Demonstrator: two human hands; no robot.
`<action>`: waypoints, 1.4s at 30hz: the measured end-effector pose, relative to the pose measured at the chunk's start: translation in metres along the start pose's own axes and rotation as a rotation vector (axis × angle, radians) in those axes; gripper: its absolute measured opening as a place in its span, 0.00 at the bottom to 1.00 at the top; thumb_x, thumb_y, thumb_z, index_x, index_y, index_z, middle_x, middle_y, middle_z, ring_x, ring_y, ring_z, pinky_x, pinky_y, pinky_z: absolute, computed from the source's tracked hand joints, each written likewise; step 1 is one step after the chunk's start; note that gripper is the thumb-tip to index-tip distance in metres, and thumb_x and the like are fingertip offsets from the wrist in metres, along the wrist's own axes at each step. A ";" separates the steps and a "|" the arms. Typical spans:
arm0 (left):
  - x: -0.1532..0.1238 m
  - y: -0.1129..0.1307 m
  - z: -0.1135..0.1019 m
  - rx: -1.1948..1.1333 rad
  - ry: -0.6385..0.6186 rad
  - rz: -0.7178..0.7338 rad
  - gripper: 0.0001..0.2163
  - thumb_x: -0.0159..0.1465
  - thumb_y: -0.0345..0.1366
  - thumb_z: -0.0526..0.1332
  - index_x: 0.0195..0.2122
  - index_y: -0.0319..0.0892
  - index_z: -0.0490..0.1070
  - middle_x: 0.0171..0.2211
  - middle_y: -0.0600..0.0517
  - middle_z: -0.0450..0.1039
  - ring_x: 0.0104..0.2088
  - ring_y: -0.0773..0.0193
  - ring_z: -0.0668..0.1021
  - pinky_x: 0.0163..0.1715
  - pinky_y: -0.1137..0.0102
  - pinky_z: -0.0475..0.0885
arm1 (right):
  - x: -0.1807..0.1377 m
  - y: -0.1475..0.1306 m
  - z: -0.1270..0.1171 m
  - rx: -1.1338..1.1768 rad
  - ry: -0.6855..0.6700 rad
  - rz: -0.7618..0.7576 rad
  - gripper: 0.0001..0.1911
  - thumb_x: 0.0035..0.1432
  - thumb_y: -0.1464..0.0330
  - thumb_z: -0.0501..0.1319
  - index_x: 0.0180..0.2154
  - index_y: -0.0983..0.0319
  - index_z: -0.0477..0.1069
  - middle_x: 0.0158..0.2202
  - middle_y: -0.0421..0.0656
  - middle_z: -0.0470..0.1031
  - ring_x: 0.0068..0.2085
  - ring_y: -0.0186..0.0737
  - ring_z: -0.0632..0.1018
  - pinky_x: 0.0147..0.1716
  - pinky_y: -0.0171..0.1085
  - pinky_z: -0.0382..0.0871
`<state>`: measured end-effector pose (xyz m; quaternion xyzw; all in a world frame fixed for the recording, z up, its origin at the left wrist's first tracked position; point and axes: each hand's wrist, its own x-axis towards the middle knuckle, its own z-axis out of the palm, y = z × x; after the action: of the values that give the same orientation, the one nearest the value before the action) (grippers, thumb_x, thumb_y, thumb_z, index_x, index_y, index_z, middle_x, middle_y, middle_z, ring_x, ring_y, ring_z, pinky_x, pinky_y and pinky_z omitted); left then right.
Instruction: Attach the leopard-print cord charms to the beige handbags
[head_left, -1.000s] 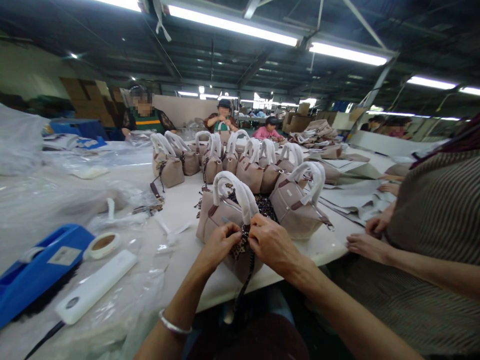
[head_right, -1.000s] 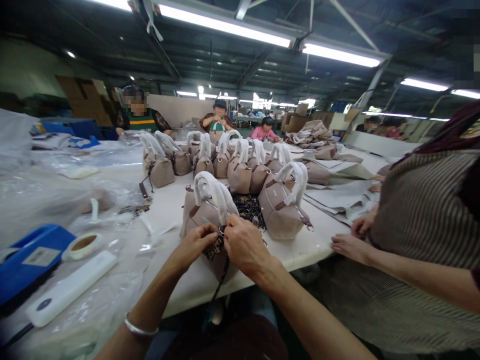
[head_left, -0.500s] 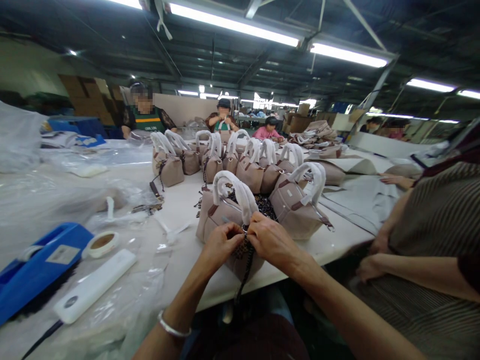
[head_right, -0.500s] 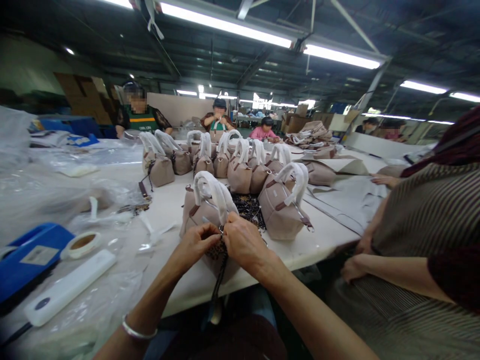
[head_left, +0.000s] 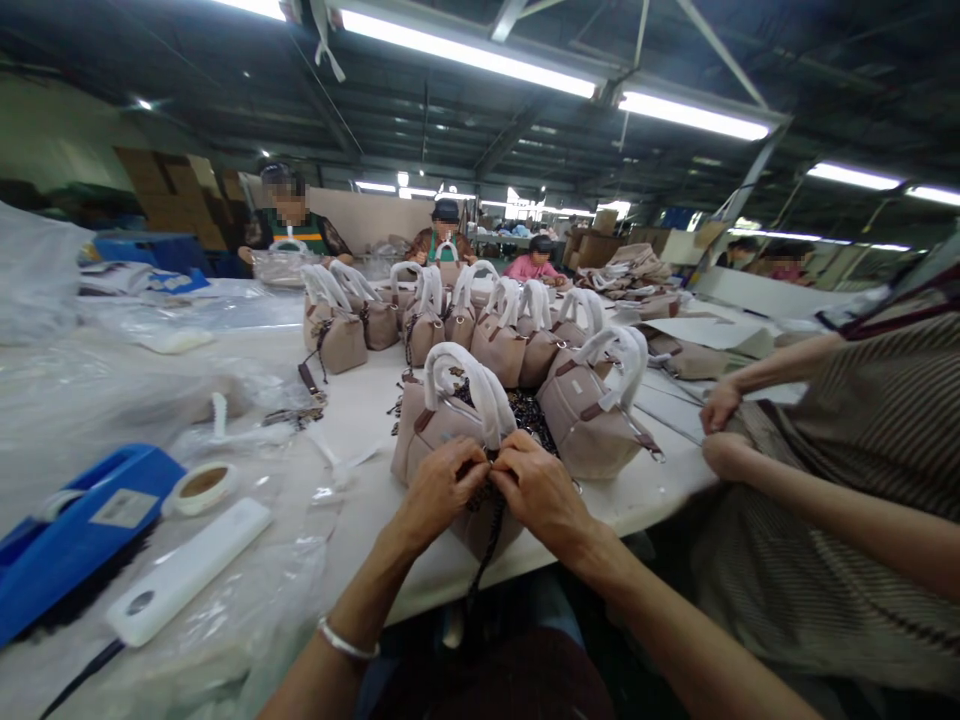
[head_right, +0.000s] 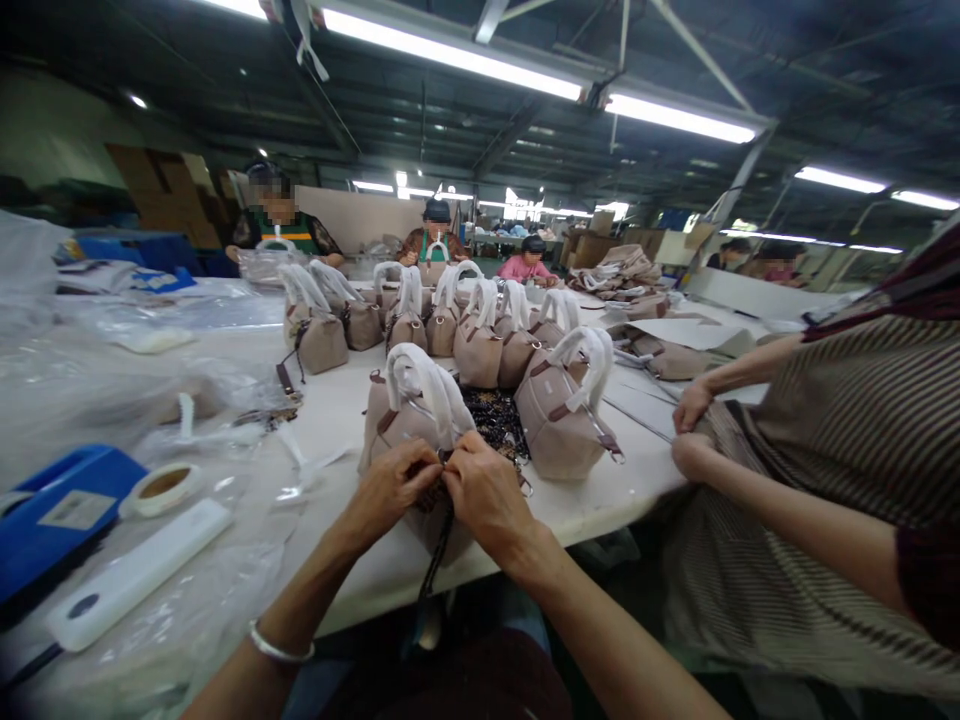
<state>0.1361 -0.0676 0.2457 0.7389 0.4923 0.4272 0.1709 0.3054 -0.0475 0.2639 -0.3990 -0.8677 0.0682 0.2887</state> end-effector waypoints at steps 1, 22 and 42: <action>0.000 -0.002 0.001 -0.055 0.018 -0.034 0.07 0.63 0.36 0.57 0.28 0.44 0.69 0.28 0.55 0.70 0.31 0.64 0.72 0.35 0.70 0.65 | 0.000 0.000 0.000 0.031 0.024 0.003 0.07 0.59 0.73 0.61 0.29 0.62 0.73 0.36 0.43 0.71 0.38 0.36 0.74 0.42 0.34 0.68; -0.005 -0.003 0.004 -0.573 0.441 -0.290 0.08 0.67 0.43 0.51 0.35 0.45 0.58 0.33 0.52 0.76 0.31 0.63 0.78 0.34 0.67 0.72 | 0.002 0.004 -0.004 0.100 0.052 0.104 0.04 0.58 0.68 0.63 0.34 0.61 0.76 0.33 0.42 0.73 0.38 0.38 0.75 0.40 0.35 0.67; 0.002 -0.002 -0.001 -0.169 0.111 -0.276 0.04 0.58 0.32 0.58 0.29 0.44 0.73 0.29 0.53 0.77 0.32 0.59 0.77 0.35 0.67 0.67 | 0.013 -0.008 -0.018 0.290 -0.151 0.410 0.09 0.49 0.64 0.64 0.33 0.59 0.81 0.26 0.39 0.79 0.29 0.38 0.77 0.28 0.32 0.65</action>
<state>0.1341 -0.0653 0.2455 0.6225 0.5601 0.4798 0.2619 0.3031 -0.0455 0.2874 -0.5146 -0.7689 0.2786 0.2577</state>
